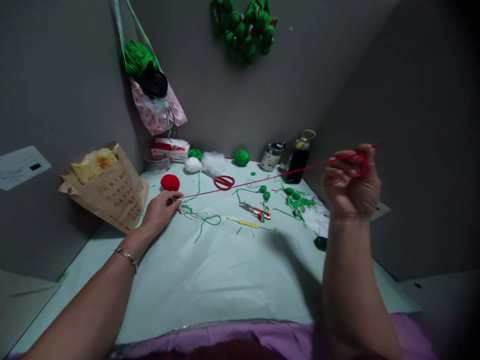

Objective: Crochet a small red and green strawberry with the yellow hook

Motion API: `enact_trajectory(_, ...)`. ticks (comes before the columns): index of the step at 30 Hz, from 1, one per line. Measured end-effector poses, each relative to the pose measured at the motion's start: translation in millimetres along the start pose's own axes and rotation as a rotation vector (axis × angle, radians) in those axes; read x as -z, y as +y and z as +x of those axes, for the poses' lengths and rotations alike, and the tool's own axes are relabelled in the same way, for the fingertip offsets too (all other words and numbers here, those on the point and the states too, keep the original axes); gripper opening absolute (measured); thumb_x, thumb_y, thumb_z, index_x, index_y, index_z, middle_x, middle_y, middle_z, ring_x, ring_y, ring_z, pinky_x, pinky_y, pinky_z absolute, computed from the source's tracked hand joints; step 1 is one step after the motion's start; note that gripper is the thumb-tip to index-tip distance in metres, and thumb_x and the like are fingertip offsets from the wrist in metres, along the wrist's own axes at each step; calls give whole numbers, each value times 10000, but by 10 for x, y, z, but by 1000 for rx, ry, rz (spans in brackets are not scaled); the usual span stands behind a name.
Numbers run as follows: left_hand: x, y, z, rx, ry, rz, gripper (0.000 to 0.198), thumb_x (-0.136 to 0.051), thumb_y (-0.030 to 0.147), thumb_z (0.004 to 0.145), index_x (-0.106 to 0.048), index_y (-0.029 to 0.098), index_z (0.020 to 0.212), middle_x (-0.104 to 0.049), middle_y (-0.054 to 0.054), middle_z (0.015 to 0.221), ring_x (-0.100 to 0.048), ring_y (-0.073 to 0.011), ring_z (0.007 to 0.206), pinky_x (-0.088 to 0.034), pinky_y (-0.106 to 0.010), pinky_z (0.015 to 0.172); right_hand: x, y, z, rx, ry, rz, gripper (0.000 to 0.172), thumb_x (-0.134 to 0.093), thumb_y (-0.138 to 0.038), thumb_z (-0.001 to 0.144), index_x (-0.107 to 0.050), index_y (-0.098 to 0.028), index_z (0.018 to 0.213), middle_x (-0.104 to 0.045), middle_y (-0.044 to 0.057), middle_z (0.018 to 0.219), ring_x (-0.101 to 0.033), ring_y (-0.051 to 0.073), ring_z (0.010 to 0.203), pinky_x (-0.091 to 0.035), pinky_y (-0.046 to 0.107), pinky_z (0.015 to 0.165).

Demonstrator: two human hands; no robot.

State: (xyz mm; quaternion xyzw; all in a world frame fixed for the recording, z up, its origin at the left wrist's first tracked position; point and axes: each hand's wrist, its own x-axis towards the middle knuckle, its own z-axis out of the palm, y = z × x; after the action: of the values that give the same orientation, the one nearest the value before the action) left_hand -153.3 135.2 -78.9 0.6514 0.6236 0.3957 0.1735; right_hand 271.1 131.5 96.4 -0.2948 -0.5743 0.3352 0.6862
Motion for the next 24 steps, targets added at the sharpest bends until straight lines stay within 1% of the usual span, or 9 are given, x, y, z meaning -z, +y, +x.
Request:
enact_trajectory(4, 32, 79, -7, -1, 66, -20, 204, -644, 346, 826, -772, 242, 946, -723, -62, 1058, -635, -237, 811, -476, -355, 795, 49, 147, -141, -101, 29, -92, 67, -794, -340, 815, -767, -279, 814, -566, 5, 647, -422, 110, 514, -294, 280, 463)
enact_trajectory(7, 66, 179, -26, 12, 104, -54, 148, -659, 335, 793, -764, 244, 842, -716, -73, 989, -618, -282, 898, -455, -391, 879, 8, 273, -268, -166, -7, -199, 103, -761, -361, 829, -775, -259, 837, -612, 6, 658, -482, 128, 525, -383, 281, 491)
enact_trajectory(9, 71, 297, -65, 16, 132, -97, 122, -673, 321, 791, -759, 246, 835, -711, -89, 1053, -568, -335, 1103, -382, -449, 1033, -74, 349, -359, -103, -35, -480, 151, -692, -368, 887, -779, -246, 882, -698, 44, 796, -558, 160, 620, -461, 315, 570)
enact_trajectory(11, 41, 472, -140, 19, 144, -169, 135, -685, 320, 805, -760, 247, 891, -688, -98, 1173, -458, -364, 1280, -267, -494, 1142, -216, 431, -473, 103, 22, -868, 127, -704, -309, 883, -785, -226, 832, -720, 93, 949, -620, 222, 837, -511, 366, 712)
enact_trajectory(13, -35, 690, -257, 26, 101, -280, 194, -697, 363, 829, -756, 243, 970, -665, -101, 1233, -432, -357, 1321, -275, -484, 1149, -416, 520, -623, 199, -63, -1039, 155, -666, -247, 915, -795, -226, 832, -713, 109, 973, -622, 242, 922, -508, 384, 793)
enact_trajectory(16, -205, 1023, -492, 71, -104, -508, 361, -633, 514, 902, -720, 227, 1104, -715, -94, 1103, -638, -282, 982, -488, -424, 929, -763, 642, -899, 59, -447, -735, 151, -648, -205, 939, -798, -222, 942, -702, 55, 824, -629, 160, 729, -498, 287, 685)
enact_trajectory(19, -355, 1252, -716, 134, -410, -702, 619, -426, 677, 967, -735, 145, 1035, -740, -124, 852, -669, -249, 687, -551, -403, 683, -1045, 690, -1149, -61, -499, -406, 121, -675, -213, 923, -790, -201, 961, -742, 39, 834, -664, 144, 736, -506, 255, 675)
enact_trajectory(22, -405, 1352, -823, 225, -568, -990, 725, -329, 726, 976, -740, 138, 1082, -763, -161, 979, -706, -282, 900, -563, -418, 816, -1174, 656, -1278, -163, -514, -217, 145, -663, -161, 899, -785, -194, 971, -774, 43, 921, -699, 142, 798, -530, 247, 712)
enact_trajectory(24, -388, 1381, -831, 292, -598, -1202, 668, -381, 697, 983, -745, 159, 1133, -755, -155, 1140, -671, -288, 1082, -526, -410, 949, -1182, 632, -1292, -231, -543, -131, 152, -662, -147, 886, -785, -202, 955, -789, 40, 972, -717, 147, 834, -552, 255, 742)
